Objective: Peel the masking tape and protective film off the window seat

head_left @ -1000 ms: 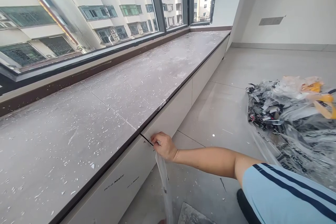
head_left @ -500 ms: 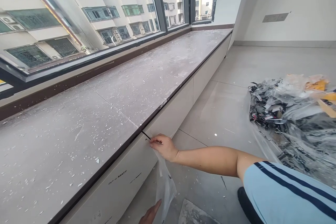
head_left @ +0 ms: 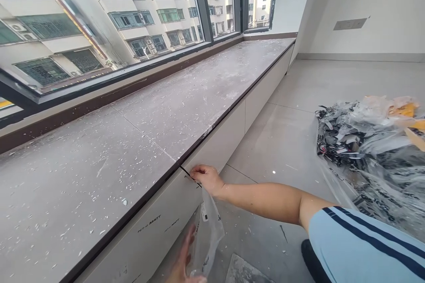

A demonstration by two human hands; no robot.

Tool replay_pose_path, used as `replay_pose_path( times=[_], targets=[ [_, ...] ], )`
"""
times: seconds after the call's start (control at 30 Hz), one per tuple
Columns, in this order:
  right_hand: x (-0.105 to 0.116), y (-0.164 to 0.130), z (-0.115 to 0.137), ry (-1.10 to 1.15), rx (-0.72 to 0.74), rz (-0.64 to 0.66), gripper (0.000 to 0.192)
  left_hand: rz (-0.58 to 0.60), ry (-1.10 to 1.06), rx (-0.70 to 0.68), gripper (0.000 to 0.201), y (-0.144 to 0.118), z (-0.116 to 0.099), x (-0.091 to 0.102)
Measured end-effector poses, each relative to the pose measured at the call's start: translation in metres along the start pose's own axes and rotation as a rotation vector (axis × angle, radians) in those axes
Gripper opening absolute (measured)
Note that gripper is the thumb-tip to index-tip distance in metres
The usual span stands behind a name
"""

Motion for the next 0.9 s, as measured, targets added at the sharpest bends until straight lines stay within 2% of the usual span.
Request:
replay_pose_path(
  times=[0.07, 0.13, 0.2, 0.27, 0.37, 0.5, 0.57, 0.67, 0.73, 0.8, 0.9],
  targets=[
    [0.000, 0.000, -0.003, 0.029, -0.007, 0.033, 0.012, 0.019, -0.150, -0.051, 0.101, 0.009, -0.022, 0.008],
    [-0.001, 0.000, -0.001, 0.029, 0.020, 0.076, 0.013, 0.034, -0.327, -0.016, 0.092, 0.020, -0.039, 0.013],
    [-0.002, -0.004, 0.003, 0.013, 0.061, 0.140, 0.012, 0.057, -0.565, 0.123, 0.085, 0.033, -0.045, 0.010],
    [-0.004, -0.011, 0.009, -0.044, 0.132, 0.230, 0.008, 0.090, -0.804, 0.296, 0.079, 0.041, -0.047, -0.003],
    [-0.008, -0.028, 0.023, -0.231, 0.379, 0.404, 0.007, 0.186, -0.992, 0.405, 0.075, 0.048, -0.059, -0.030],
    [-0.010, -0.064, 0.029, -0.542, 0.793, 0.583, 0.011, 0.368, -0.953, 0.371, 0.063, 0.067, -0.081, -0.062],
    [-0.008, -0.081, 0.022, -0.674, 0.934, 0.662, 0.008, 0.302, -0.900, 0.304, 0.051, 0.083, -0.085, -0.060],
    [-0.005, -0.103, 0.008, -0.828, 1.089, 0.814, 0.005, 0.040, -0.846, 0.187, 0.032, 0.102, -0.081, -0.043],
    [0.002, -0.109, 0.003, -0.867, 1.123, 0.848, 0.008, -0.013, -0.868, 0.150, 0.025, 0.108, -0.077, -0.045],
    [0.010, -0.110, 0.004, -0.849, 1.106, 0.825, 0.009, 0.045, -0.952, 0.134, 0.022, 0.110, -0.073, -0.058],
    [0.020, -0.105, 0.004, -0.782, 0.950, 0.733, 0.011, 0.114, -1.130, 0.157, 0.019, 0.111, -0.062, -0.079]
  ],
)
Point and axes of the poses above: each hand's wrist, its own y-axis towards the middle knuckle, its own x-axis out of the back of the hand, z = x × y, the point moved 10 cm from there along y, towards the middle knuckle, and after that the axes turned 15 degrees about x, right-handed, at the moved point
